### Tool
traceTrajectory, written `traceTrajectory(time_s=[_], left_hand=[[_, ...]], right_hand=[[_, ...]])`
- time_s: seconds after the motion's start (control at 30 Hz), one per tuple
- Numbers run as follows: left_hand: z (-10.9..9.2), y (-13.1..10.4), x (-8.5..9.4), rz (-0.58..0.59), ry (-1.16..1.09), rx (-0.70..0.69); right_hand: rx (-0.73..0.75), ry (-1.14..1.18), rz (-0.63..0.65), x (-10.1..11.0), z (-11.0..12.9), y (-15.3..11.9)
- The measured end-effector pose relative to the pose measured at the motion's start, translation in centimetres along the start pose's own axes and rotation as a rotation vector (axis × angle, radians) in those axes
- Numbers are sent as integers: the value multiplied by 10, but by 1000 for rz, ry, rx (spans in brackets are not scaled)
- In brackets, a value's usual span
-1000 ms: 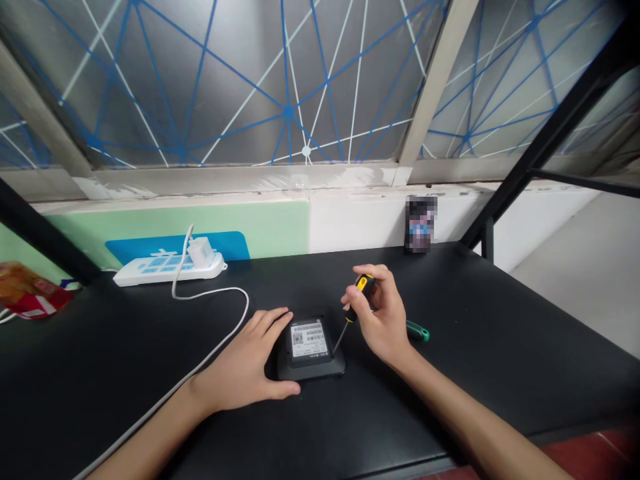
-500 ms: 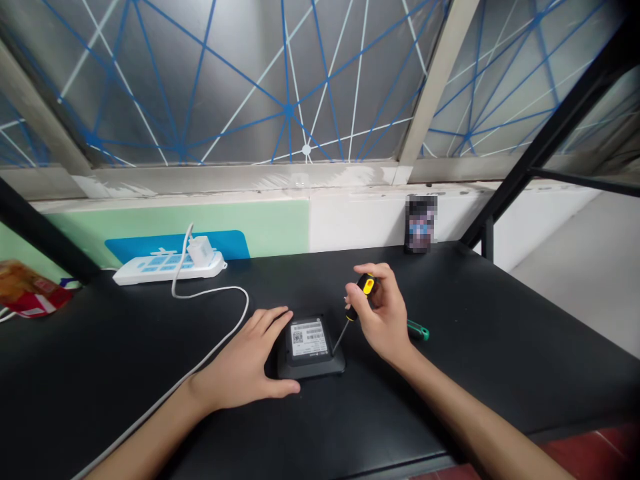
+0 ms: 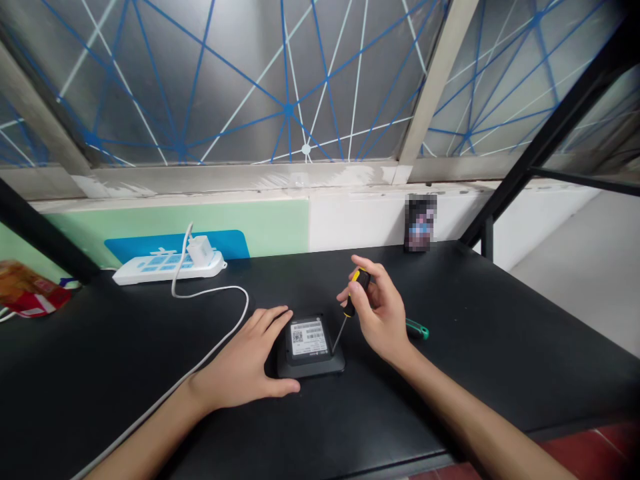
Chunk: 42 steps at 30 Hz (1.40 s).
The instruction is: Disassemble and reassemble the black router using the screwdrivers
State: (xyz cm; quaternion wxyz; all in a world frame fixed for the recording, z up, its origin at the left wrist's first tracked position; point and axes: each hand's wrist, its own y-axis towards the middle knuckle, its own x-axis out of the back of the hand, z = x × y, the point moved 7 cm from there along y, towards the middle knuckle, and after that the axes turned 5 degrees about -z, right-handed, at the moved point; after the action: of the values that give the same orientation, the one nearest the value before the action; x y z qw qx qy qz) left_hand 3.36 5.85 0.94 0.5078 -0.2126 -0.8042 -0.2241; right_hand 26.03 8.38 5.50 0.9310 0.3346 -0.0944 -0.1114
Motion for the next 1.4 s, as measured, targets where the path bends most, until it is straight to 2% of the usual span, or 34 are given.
traceTrajectory(time_s=[0.1, 0.23, 0.5, 0.8, 1.07, 1.17, 1.3, 1.4], left_hand=[[-1, 0, 1, -12, -3, -5], [-2, 0, 1, -26, -11, -14], [-1, 0, 1, -8, -9, -2], [-1, 0, 1, -30, -12, -23], [-1, 0, 1, -26, -8, -22], [-1, 0, 0, -16, -5, -14], [-1, 0, -1, -7, -7, -8], [-1, 1, -1, -12, -12, -13]], right_hand=[[44, -63, -49, 3, 3, 0], [70, -25, -18, 3, 7, 0], [50, 25, 28, 1, 7, 0], [16, -34, -42, 3, 2, 0], [-53, 63, 68, -2, 1, 0], [-72, 94, 26, 0, 1, 2], [-102, 209, -108, 0, 3, 1], [-133, 219, -102, -9, 3, -5]])
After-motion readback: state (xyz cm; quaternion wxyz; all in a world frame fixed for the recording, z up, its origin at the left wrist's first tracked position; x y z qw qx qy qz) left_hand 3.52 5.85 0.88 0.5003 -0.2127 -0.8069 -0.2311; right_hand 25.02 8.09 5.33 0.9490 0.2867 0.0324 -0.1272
